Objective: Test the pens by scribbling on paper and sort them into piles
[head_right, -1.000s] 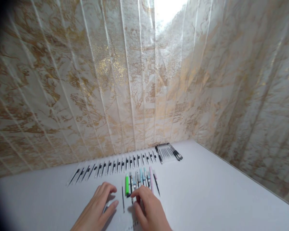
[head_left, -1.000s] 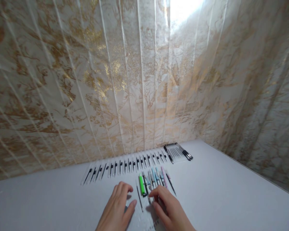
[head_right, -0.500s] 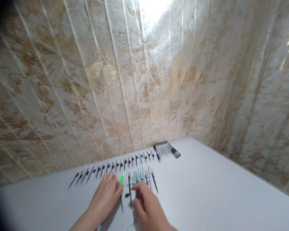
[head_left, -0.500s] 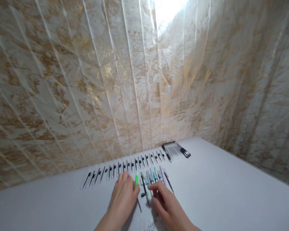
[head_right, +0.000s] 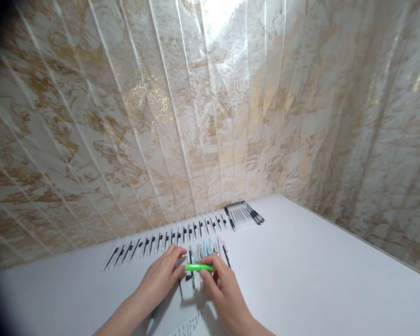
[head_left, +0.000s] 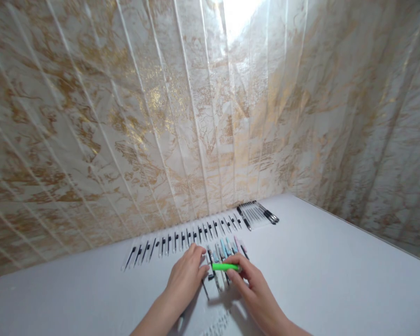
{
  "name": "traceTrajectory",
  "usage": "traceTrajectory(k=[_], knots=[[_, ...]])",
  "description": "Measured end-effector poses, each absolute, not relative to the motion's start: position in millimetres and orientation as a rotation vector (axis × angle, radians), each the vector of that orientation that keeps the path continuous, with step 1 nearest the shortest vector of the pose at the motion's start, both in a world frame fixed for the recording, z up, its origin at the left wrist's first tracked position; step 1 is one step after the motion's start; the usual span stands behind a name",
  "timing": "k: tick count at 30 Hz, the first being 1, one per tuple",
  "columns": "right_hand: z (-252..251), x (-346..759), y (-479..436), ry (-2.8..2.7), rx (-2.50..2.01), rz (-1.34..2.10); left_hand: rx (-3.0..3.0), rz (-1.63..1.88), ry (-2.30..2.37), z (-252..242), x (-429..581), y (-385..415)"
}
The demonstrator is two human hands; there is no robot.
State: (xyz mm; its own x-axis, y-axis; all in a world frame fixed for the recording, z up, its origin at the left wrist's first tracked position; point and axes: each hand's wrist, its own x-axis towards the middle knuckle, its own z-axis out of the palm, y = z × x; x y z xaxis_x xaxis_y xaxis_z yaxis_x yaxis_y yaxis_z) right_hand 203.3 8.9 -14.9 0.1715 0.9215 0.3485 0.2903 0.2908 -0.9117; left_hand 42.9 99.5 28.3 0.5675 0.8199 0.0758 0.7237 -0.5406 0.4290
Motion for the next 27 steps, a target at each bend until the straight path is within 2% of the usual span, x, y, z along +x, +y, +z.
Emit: traceTrajectory(k=[6, 16, 27], knots=[[-17.7, 207.4, 12.7, -1.166, -1.209, 0.765, 2.442, 0.389, 1.306, 15.5, 53.0, 104.4], [-15.0, 204.5, 13.2, -1.198, -1.242, 0.805, 1.995, 0.554, 0.922, 42.7, 23.7, 80.5], [-7.7, 203.7, 8.8, -1.293, -1.293, 0.797, 2.034, 0.51, 0.854, 49.4, 29.5, 73.8]])
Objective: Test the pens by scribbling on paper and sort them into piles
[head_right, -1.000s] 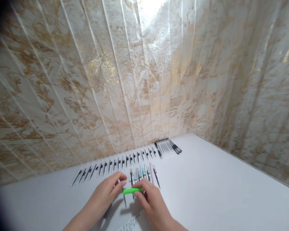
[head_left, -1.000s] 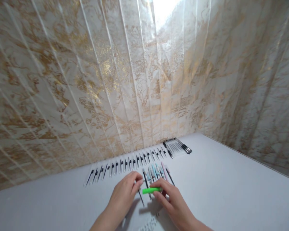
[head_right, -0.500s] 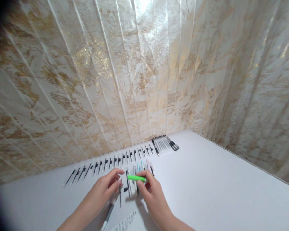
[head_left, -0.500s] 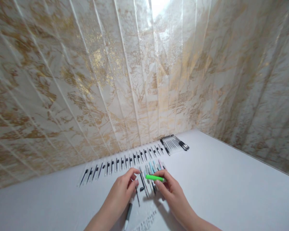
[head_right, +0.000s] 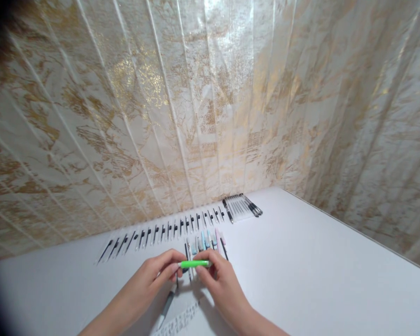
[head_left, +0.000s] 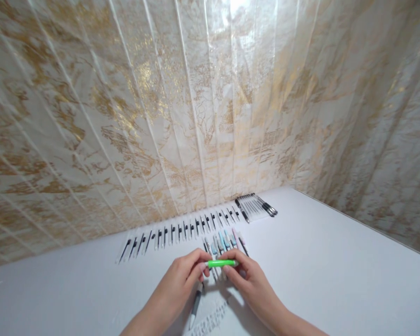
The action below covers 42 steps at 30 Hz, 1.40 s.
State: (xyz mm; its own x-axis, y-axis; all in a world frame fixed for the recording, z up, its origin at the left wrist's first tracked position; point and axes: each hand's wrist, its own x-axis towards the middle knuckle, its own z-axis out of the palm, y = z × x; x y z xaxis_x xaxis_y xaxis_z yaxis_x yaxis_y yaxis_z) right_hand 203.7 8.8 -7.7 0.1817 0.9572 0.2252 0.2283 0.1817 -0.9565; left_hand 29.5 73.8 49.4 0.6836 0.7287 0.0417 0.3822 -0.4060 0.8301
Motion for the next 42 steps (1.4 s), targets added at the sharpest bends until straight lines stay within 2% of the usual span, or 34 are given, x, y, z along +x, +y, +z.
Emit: traceTrajectory(k=[5, 9, 13, 24, 42], knots=[[-8.0, 206.1, 11.1, -1.117, -1.19, 0.922, 2.131, 0.623, 0.928, 49.5, 27.0, 73.8], [-11.4, 209.1, 14.8, -1.003, -1.073, 0.944, 2.392, 0.471, 1.064, 32.0, 28.6, 77.8], [-14.5, 209.2, 13.0, -1.133, -1.136, 0.872, 2.521, 0.397, 1.127, 19.8, 33.9, 78.3], [-13.3, 207.7, 11.0, -1.24, -1.247, 0.779, 2.561, 0.341, 1.107, 25.0, 33.0, 77.7], [-7.5, 203.3, 7.5, -1.373, -1.331, 0.749, 2.374, 0.561, 0.972, 53.1, 28.4, 76.5]])
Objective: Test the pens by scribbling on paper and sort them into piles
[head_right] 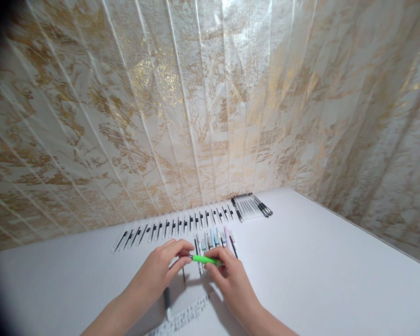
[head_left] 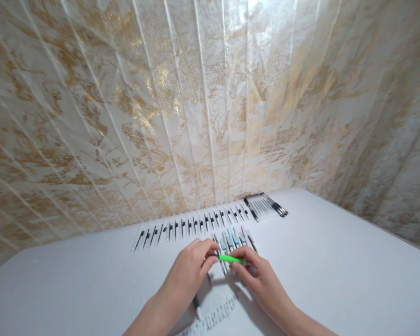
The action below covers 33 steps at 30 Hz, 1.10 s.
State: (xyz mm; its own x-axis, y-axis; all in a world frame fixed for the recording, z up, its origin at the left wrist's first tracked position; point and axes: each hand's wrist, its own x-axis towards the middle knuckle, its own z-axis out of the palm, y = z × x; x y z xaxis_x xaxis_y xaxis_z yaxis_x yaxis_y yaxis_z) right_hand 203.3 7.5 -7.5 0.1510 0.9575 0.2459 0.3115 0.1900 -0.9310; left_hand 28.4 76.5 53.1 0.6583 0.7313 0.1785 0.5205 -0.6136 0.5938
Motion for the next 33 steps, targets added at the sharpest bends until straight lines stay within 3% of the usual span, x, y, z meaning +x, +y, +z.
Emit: traceTrajectory(k=[27, 33], knots=[[-4.3, 200.2, 2.0, -1.379, -1.14, 0.887, 2.332, 0.732, 0.861, 66.7, 26.4, 72.2], [-12.5, 204.5, 8.2, -1.143, -1.127, 0.964, 2.532, 0.309, 1.432, 61.6, 26.3, 71.7]])
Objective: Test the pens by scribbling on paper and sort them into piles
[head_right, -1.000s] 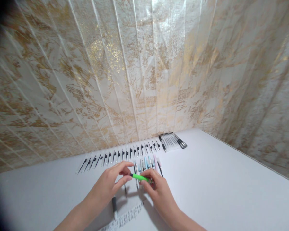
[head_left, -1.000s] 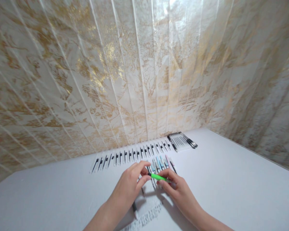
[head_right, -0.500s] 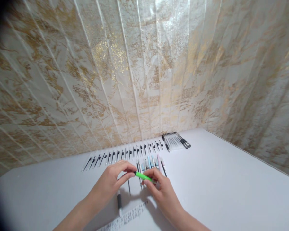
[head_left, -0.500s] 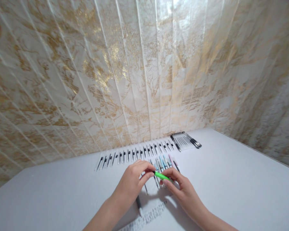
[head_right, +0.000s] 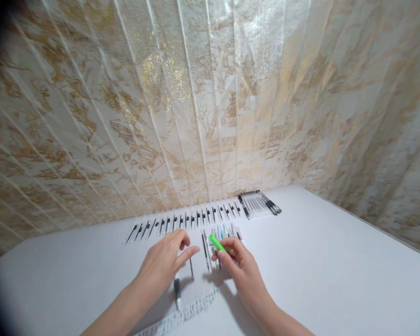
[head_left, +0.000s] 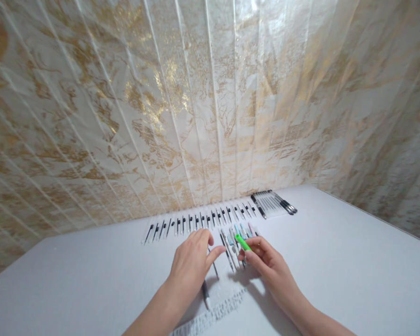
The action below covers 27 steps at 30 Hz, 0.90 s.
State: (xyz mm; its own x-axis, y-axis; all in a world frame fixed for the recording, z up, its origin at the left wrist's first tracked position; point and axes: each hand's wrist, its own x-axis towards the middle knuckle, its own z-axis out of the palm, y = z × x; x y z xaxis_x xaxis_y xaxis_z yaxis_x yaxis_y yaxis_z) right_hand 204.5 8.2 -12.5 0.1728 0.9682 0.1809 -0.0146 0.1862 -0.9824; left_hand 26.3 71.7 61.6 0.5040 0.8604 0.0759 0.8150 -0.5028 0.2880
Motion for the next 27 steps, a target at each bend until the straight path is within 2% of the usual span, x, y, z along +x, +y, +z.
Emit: traceTrajectory(k=[8, 14, 22, 27], knots=[[-16.1, 205.4, 8.1, -1.132, -1.1, 0.937, 2.571, 0.035, 1.614, 38.5, 35.9, 66.9], [-16.7, 205.3, 9.6, -1.159, -1.16, 0.841, 2.504, 0.084, 1.624, 43.2, 28.6, 72.3], [-3.4, 191.1, 6.7, -0.901, -1.034, 1.283, 2.584, 0.266, 1.165, 75.3, 36.6, 41.4], [-2.2, 189.9, 6.5, -0.807, -1.004, 1.237, 2.553, 0.116, 1.358, 77.0, 25.0, 43.7]])
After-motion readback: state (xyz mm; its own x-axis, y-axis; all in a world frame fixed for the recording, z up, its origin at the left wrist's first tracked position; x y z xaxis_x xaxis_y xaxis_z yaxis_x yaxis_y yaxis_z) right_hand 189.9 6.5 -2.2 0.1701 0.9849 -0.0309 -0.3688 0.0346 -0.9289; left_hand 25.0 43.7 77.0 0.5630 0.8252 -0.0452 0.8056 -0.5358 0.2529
